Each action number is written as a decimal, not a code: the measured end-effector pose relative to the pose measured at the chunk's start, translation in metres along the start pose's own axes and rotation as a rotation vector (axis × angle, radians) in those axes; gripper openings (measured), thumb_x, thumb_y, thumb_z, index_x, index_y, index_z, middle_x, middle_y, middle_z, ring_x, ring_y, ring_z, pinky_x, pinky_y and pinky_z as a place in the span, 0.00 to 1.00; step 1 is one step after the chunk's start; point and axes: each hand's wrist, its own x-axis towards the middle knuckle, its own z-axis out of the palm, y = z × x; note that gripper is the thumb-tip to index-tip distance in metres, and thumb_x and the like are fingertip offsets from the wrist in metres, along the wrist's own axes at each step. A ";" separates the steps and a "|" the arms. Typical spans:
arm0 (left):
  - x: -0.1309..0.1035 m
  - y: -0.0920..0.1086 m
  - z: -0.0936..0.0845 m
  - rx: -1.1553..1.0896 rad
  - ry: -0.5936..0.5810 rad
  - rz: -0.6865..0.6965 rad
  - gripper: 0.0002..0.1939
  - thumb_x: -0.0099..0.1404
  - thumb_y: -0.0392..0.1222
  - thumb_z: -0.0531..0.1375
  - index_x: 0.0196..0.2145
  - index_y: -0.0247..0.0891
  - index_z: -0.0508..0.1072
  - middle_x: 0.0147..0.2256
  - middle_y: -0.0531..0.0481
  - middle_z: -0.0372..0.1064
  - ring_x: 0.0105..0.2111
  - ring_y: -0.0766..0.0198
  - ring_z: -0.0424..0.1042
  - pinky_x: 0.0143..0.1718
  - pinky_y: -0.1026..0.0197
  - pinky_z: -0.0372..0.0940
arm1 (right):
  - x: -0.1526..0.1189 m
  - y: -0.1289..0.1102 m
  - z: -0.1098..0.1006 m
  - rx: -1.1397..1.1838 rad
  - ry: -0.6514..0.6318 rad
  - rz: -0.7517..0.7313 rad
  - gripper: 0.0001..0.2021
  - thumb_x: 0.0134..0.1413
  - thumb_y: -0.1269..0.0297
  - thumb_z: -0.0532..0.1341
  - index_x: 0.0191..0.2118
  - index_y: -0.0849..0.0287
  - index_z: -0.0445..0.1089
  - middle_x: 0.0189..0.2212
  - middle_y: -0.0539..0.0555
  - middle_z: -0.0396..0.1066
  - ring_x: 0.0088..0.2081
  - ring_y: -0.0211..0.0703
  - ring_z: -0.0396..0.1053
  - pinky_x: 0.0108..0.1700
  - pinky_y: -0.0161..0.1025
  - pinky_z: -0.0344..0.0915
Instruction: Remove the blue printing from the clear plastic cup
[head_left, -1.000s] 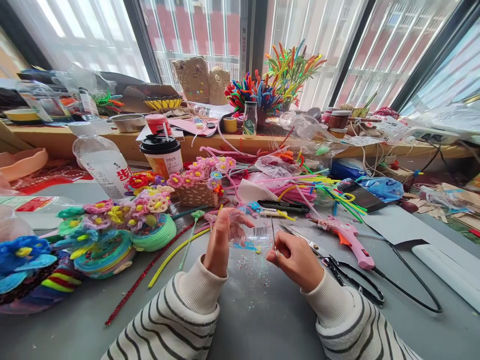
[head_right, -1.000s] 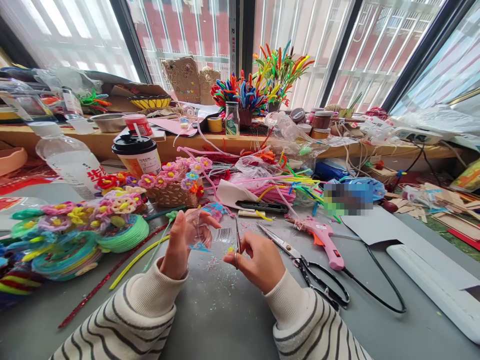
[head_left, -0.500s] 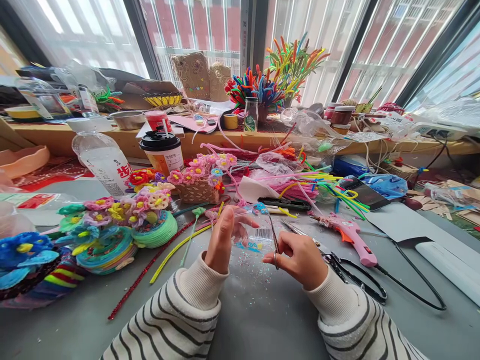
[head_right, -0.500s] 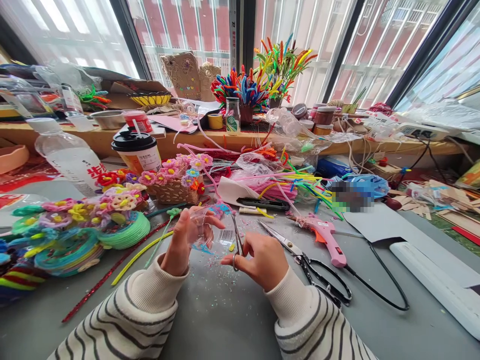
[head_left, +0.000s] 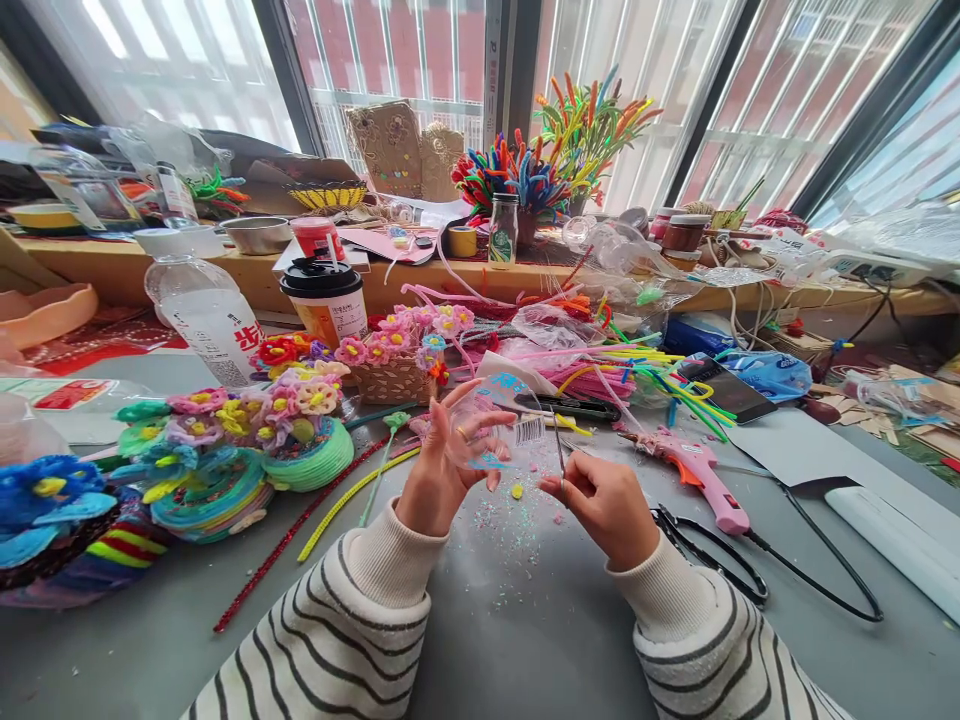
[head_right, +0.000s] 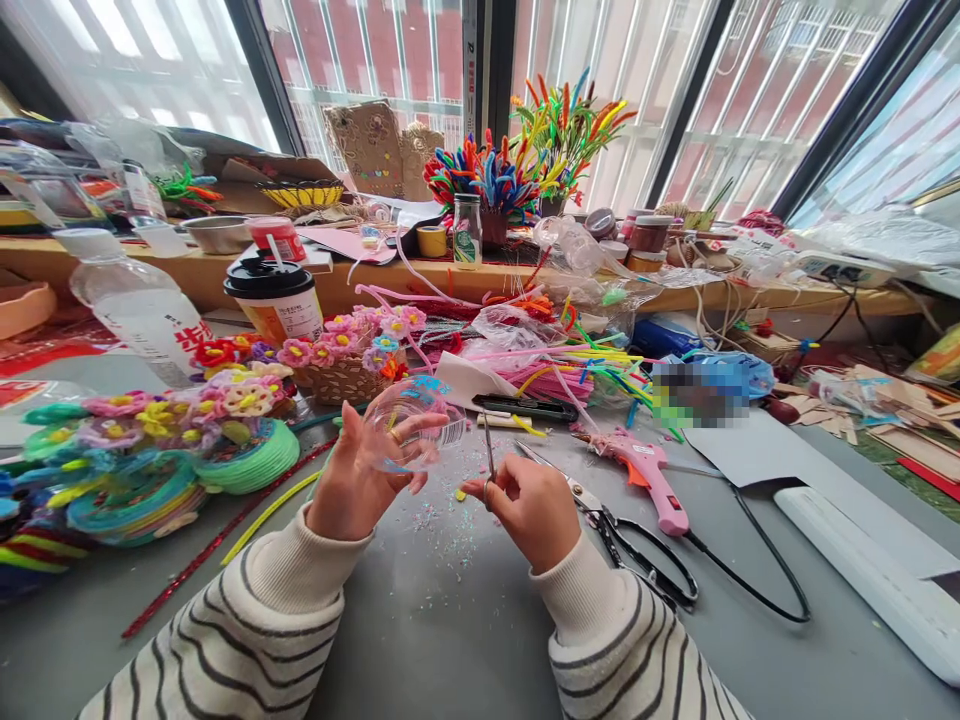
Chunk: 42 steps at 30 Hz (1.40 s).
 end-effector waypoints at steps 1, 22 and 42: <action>-0.001 0.001 0.000 -0.029 -0.018 -0.025 0.32 0.52 0.64 0.50 0.50 0.45 0.53 0.36 0.46 0.67 0.26 0.64 0.68 0.17 0.66 0.60 | 0.001 0.000 -0.001 0.028 -0.019 0.018 0.26 0.43 0.38 0.51 0.15 0.57 0.51 0.10 0.45 0.53 0.15 0.31 0.50 0.19 0.32 0.47; 0.001 -0.011 -0.011 0.422 -0.159 0.248 0.30 0.48 0.52 0.62 0.47 0.44 0.57 0.36 0.50 0.64 0.18 0.78 0.56 0.17 0.70 0.53 | 0.000 0.000 -0.010 -0.002 -0.238 -0.088 0.27 0.42 0.35 0.50 0.19 0.59 0.59 0.14 0.45 0.54 0.18 0.32 0.52 0.21 0.32 0.47; 0.003 -0.018 -0.013 0.393 -0.098 0.278 0.28 0.50 0.52 0.61 0.45 0.44 0.55 0.36 0.51 0.64 0.15 0.78 0.58 0.13 0.71 0.55 | -0.001 0.001 -0.002 0.022 -0.049 -0.137 0.25 0.45 0.41 0.53 0.14 0.57 0.53 0.10 0.47 0.62 0.14 0.31 0.54 0.19 0.30 0.52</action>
